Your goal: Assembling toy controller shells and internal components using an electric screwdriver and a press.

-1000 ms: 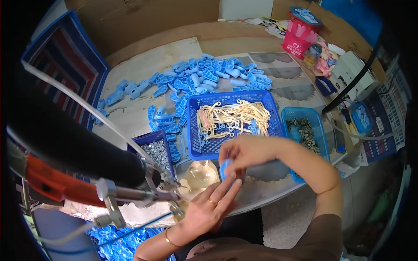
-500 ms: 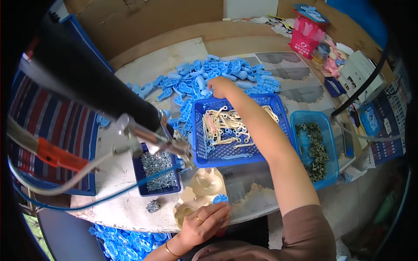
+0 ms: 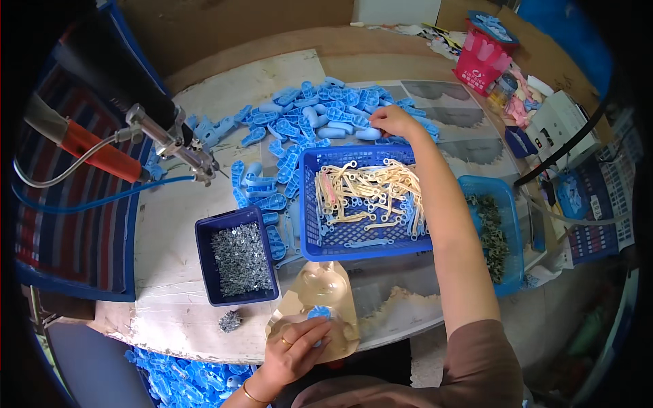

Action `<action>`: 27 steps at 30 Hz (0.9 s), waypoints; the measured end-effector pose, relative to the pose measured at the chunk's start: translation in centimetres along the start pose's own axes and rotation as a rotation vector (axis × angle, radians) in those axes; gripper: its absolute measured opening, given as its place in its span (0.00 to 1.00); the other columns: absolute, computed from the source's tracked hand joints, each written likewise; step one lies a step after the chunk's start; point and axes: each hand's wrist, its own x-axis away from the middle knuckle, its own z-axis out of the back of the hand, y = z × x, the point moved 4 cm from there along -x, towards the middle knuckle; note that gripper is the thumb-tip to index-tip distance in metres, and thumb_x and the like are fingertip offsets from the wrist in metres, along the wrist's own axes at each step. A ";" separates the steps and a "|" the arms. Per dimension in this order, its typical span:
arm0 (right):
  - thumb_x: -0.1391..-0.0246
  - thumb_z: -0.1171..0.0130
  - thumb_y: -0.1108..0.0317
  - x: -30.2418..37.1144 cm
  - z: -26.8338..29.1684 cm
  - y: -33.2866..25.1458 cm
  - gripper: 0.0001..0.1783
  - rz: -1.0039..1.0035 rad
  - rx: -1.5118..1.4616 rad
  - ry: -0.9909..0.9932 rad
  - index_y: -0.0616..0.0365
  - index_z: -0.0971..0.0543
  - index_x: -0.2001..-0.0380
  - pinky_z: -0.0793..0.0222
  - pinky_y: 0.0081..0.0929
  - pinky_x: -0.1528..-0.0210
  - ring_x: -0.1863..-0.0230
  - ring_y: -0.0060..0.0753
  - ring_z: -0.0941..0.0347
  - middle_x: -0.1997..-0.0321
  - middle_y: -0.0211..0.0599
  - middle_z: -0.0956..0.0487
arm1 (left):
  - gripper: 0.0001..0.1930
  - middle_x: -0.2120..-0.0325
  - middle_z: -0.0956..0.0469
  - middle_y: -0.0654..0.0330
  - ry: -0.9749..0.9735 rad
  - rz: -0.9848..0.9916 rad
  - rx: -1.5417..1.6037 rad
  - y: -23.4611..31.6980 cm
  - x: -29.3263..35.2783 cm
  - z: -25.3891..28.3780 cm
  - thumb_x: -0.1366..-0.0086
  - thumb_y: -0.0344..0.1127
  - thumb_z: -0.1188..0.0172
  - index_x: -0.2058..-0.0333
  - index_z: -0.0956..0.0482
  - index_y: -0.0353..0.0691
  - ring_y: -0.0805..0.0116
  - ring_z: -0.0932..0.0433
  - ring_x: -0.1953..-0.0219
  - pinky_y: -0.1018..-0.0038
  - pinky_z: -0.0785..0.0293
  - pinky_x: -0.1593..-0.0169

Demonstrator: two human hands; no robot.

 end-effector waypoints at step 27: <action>0.44 0.43 0.59 3.6 -0.1 -7.5 0.14 0.214 -0.387 0.100 0.57 0.22 0.60 0.32 0.19 0.73 0.75 0.20 0.27 0.74 0.30 0.25 | 0.18 0.59 0.18 0.63 -0.058 -0.068 -0.327 2.0 4.5 2.1 0.54 0.28 0.32 0.60 0.17 0.44 0.65 0.22 0.59 0.73 0.27 0.57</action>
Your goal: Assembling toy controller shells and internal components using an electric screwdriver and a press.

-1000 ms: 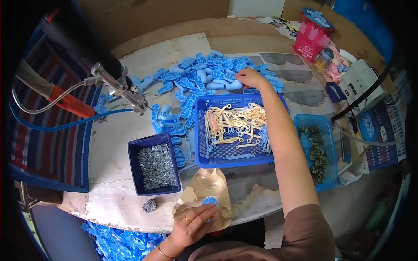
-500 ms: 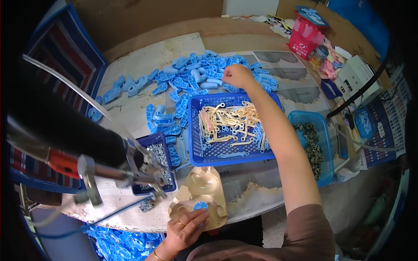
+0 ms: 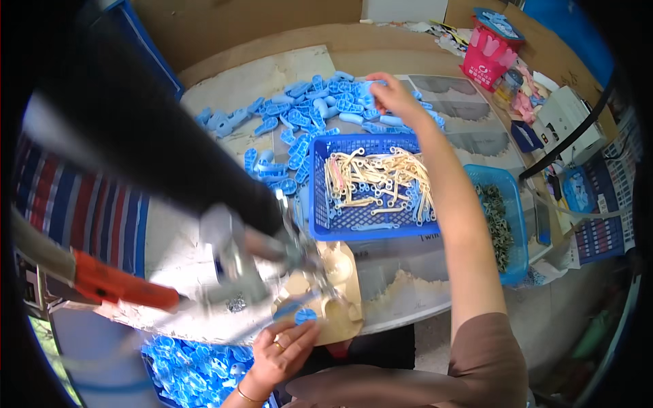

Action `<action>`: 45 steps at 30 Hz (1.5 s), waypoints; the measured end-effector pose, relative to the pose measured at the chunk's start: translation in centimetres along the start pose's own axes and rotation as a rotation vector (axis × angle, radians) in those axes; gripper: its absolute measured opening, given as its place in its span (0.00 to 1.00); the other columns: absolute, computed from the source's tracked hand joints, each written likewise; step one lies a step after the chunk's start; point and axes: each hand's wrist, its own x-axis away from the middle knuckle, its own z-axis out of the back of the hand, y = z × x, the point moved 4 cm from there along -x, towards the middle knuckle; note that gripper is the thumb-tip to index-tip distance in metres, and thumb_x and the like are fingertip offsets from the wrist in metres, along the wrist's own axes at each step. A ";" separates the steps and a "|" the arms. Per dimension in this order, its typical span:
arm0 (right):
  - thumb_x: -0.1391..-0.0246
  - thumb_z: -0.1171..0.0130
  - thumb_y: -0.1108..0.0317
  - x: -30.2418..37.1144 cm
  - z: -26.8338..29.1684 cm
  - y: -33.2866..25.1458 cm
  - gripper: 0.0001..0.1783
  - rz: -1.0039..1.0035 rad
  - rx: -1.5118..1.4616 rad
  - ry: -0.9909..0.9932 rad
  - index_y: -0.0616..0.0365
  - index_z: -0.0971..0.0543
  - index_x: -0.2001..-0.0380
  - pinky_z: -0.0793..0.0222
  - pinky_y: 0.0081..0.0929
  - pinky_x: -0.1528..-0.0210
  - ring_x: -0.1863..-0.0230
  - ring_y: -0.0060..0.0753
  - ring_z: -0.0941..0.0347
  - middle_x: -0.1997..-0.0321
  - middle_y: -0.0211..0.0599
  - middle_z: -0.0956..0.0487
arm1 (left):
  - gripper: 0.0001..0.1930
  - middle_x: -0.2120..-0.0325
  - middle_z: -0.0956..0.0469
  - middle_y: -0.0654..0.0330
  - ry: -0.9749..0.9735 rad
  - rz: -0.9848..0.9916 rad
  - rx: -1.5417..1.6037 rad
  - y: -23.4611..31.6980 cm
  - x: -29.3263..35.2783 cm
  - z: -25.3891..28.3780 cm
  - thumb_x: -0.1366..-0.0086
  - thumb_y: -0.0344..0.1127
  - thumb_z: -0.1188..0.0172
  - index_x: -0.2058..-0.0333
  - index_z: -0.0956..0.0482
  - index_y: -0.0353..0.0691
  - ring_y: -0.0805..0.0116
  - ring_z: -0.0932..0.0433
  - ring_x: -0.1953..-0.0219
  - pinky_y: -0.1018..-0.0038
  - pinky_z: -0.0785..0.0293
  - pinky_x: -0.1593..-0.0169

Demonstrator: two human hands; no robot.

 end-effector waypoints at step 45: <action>0.40 0.69 0.30 12.6 -15.1 -16.0 0.44 -0.078 -0.612 -0.709 0.65 0.27 0.53 0.26 0.37 0.59 0.66 0.43 0.23 0.61 0.50 0.22 | 0.14 0.51 0.27 0.55 0.042 0.229 -0.199 -34.3 -13.1 1.7 0.40 0.34 0.42 0.54 0.25 0.41 0.54 0.28 0.50 0.61 0.30 0.46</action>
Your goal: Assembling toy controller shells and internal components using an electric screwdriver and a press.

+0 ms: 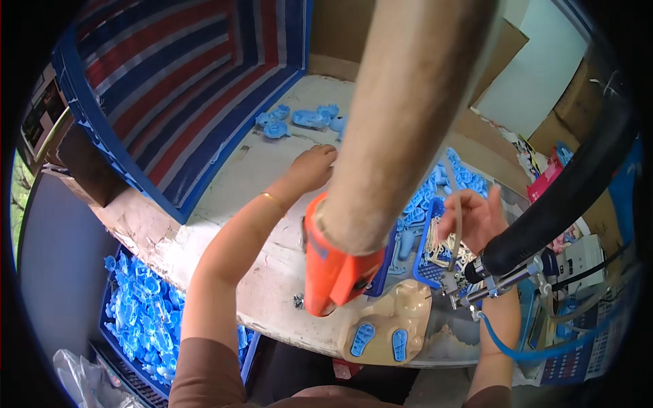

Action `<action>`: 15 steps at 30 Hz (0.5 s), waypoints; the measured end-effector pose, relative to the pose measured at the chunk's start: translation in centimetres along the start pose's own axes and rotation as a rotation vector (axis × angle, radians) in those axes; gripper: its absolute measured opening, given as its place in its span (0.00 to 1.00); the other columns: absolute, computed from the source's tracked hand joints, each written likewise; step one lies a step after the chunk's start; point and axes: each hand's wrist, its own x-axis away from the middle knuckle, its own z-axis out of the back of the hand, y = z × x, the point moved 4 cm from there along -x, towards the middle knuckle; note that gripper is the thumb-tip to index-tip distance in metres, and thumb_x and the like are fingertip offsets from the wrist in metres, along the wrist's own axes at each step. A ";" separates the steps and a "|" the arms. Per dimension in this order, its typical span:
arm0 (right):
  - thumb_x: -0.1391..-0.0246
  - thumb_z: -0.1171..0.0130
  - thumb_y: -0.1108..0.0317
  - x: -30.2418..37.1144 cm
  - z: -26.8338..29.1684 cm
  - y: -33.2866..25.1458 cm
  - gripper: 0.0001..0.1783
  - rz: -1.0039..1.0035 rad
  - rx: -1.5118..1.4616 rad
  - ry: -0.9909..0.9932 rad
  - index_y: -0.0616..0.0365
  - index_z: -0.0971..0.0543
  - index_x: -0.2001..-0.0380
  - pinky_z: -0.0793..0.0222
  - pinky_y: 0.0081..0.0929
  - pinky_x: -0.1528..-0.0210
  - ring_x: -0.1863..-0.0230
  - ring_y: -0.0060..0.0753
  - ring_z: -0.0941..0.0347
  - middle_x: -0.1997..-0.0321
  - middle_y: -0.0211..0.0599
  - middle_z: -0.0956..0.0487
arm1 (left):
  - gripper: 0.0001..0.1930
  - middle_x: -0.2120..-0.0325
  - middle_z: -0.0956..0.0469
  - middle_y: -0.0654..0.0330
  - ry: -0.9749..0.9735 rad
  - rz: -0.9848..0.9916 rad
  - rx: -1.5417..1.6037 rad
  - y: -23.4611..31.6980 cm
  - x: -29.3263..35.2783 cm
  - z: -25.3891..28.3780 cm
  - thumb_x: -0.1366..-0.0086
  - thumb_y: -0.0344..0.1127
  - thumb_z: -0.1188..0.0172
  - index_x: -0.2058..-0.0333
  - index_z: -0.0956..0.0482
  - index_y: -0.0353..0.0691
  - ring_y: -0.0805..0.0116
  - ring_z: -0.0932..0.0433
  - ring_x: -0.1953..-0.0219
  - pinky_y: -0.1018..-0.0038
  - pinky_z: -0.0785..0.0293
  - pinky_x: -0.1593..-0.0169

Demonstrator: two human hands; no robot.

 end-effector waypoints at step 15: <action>0.41 0.66 0.28 -1.6 -0.1 0.7 0.48 -0.030 -0.249 0.068 0.67 0.38 0.41 0.28 0.27 0.70 0.73 0.41 0.24 0.66 0.65 0.23 | 0.34 0.31 0.48 0.58 -0.230 0.069 -0.336 -7.1 -11.0 -4.2 0.40 0.57 0.41 0.36 0.40 0.68 0.41 0.54 0.31 0.34 0.55 0.36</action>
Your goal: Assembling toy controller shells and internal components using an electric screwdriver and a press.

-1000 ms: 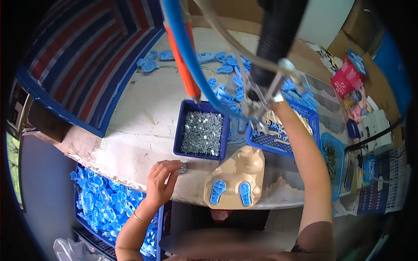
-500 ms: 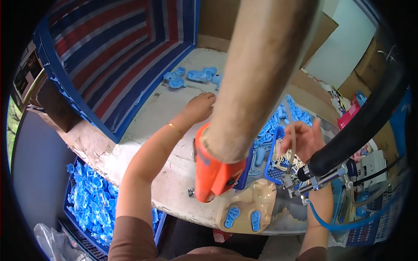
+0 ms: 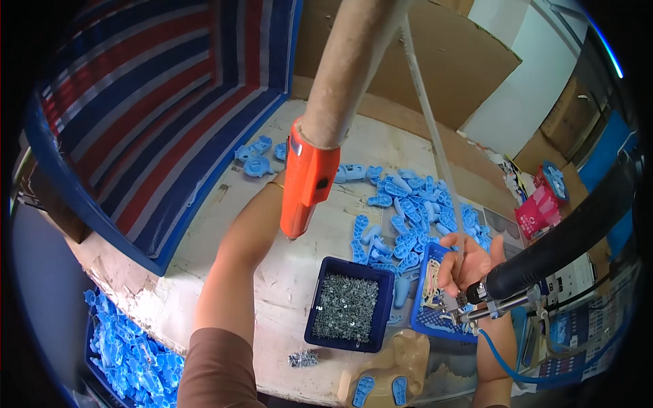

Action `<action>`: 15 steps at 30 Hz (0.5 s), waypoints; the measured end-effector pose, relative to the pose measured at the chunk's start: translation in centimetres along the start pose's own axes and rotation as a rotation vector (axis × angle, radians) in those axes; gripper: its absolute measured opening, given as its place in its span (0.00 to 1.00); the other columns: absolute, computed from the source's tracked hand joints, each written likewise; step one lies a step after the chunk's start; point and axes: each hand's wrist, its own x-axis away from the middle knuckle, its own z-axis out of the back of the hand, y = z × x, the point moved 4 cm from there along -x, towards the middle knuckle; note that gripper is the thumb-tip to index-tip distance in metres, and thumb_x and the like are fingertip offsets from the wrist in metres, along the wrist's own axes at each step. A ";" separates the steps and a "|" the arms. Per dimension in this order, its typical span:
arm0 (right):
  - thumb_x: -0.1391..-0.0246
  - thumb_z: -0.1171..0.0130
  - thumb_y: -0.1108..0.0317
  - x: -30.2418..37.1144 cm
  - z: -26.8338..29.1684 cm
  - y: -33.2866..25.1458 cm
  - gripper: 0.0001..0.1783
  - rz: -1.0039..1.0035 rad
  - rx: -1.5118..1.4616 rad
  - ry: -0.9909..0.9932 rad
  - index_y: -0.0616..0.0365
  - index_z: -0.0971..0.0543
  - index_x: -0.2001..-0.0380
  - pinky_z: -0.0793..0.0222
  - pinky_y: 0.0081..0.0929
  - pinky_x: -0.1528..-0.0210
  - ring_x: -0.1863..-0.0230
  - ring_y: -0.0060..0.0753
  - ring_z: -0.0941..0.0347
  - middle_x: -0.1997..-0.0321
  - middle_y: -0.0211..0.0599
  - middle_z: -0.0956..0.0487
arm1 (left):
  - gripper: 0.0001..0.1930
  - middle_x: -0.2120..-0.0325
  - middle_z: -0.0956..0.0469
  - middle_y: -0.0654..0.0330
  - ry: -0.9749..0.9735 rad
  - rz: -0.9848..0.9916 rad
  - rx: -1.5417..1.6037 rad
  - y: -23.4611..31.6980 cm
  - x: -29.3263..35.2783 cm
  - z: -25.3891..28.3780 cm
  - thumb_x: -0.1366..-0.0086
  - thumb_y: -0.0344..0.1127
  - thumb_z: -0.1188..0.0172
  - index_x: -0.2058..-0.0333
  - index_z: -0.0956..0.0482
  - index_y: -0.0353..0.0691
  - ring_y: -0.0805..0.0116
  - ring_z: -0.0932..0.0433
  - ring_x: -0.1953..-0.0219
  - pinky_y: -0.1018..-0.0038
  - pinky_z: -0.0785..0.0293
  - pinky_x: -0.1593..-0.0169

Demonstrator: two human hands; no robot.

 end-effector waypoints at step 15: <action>0.41 0.56 0.32 0.7 4.2 -1.0 0.41 0.034 0.378 0.059 0.63 0.32 0.47 0.33 0.20 0.76 0.79 0.28 0.28 0.69 0.47 0.22 | 0.39 0.34 0.45 0.51 -0.365 -0.018 0.300 0.1 12.3 1.0 0.48 0.70 0.41 0.37 0.36 0.70 0.38 0.40 0.39 0.42 0.43 0.39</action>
